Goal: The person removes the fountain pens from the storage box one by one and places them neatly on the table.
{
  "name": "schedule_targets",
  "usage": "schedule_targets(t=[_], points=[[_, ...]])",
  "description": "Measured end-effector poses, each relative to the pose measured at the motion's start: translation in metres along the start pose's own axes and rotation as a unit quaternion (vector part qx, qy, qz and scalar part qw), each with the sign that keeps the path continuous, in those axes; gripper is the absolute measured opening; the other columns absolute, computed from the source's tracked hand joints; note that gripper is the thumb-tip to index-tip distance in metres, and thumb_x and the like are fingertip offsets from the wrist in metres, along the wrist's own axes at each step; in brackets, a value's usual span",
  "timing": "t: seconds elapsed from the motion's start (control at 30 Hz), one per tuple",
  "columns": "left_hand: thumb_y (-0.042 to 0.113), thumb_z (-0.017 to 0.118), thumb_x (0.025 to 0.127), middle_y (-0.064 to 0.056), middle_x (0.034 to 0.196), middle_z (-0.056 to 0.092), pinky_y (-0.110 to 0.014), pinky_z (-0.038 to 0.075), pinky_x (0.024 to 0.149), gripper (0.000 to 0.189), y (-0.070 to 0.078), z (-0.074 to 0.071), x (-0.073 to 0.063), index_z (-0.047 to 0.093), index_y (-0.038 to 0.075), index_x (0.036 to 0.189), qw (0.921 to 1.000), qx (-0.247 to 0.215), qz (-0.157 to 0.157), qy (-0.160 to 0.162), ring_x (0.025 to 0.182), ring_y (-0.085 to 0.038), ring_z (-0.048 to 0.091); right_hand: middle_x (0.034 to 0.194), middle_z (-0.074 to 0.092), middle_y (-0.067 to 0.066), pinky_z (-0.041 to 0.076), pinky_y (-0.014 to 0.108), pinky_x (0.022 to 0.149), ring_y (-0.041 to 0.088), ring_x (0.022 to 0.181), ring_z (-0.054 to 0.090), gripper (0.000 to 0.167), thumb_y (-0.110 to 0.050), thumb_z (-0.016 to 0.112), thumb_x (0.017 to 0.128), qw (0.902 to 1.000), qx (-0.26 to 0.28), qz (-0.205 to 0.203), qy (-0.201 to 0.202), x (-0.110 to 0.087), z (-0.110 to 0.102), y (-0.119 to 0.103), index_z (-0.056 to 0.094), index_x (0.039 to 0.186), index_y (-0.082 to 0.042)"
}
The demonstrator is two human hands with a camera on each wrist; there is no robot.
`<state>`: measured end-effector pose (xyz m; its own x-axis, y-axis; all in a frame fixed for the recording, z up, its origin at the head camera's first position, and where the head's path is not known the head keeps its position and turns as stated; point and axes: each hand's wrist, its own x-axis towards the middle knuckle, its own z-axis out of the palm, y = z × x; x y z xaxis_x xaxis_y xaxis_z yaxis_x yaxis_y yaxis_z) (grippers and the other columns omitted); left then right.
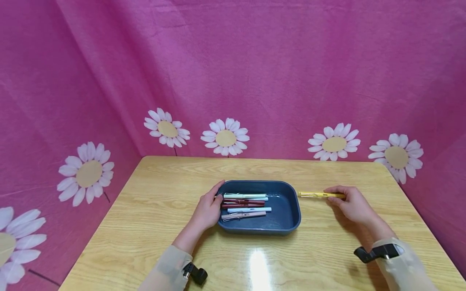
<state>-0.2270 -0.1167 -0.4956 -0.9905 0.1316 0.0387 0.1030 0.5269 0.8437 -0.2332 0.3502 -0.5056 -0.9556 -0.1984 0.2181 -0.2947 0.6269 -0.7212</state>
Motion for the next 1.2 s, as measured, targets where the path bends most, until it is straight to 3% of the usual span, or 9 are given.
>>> schedule_targets(t=[0.33, 0.8, 0.87, 1.07, 1.2], points=[[0.02, 0.042, 0.113, -0.016, 0.159, 0.049, -0.061, 0.031, 0.12, 0.051, 0.0, 0.0, 0.0, 0.043, 0.022, 0.164, 0.9999, 0.009, 0.003, 0.005, 0.148, -0.038, 0.042, 0.107, 0.073, 0.02, 0.049, 0.014, 0.075, 0.011, 0.089, 0.063, 0.02, 0.01, 0.066, 0.098, 0.9998, -0.021, 0.004, 0.004, 0.001, 0.005, 0.006, 0.073, 0.117, 0.008], [0.024, 0.043, 0.114, -0.014, 0.161, 0.048, -0.062, 0.031, 0.12, 0.051, 0.004, -0.001, 0.0, 0.042, 0.026, 0.164, 0.9999, 0.003, -0.011, 0.004, 0.148, -0.038, 0.041, 0.115, 0.072, 0.021, 0.047, 0.011, 0.083, 0.03, 0.104, 0.067, 0.022, 0.009, 0.066, 0.098, 0.9992, -0.037, 0.016, -0.002, 0.005, 0.004, 0.005, 0.072, 0.119, 0.007], [0.024, 0.042, 0.114, -0.014, 0.161, 0.047, -0.062, 0.031, 0.12, 0.051, 0.004, -0.001, 0.001, 0.042, 0.027, 0.164, 0.9999, 0.004, -0.011, 0.004, 0.148, -0.038, 0.041, 0.114, 0.072, 0.02, 0.049, 0.015, 0.083, 0.032, 0.105, 0.066, 0.022, 0.008, 0.067, 0.099, 0.9988, -0.046, 0.013, 0.003, 0.006, 0.002, 0.003, 0.073, 0.12, 0.005], [0.024, 0.042, 0.114, -0.014, 0.162, 0.046, -0.062, 0.031, 0.12, 0.051, 0.004, -0.002, 0.001, 0.042, 0.025, 0.164, 0.9999, 0.002, -0.012, 0.004, 0.149, -0.038, 0.04, 0.114, 0.074, 0.016, 0.048, 0.044, 0.088, 0.033, 0.107, 0.064, 0.023, 0.003, 0.071, 0.098, 0.9973, -0.067, -0.021, 0.019, 0.01, -0.003, -0.014, 0.075, 0.12, 0.002], [0.022, 0.042, 0.114, -0.014, 0.162, 0.047, -0.062, 0.031, 0.12, 0.051, 0.002, 0.0, -0.001, 0.042, 0.024, 0.164, 1.0, -0.002, -0.009, 0.001, 0.15, -0.038, 0.04, 0.116, 0.076, 0.014, 0.054, 0.031, 0.086, 0.027, 0.103, 0.067, 0.024, 0.002, 0.072, 0.097, 0.9979, -0.054, -0.032, 0.017, 0.013, -0.004, -0.034, 0.075, 0.121, 0.0]])
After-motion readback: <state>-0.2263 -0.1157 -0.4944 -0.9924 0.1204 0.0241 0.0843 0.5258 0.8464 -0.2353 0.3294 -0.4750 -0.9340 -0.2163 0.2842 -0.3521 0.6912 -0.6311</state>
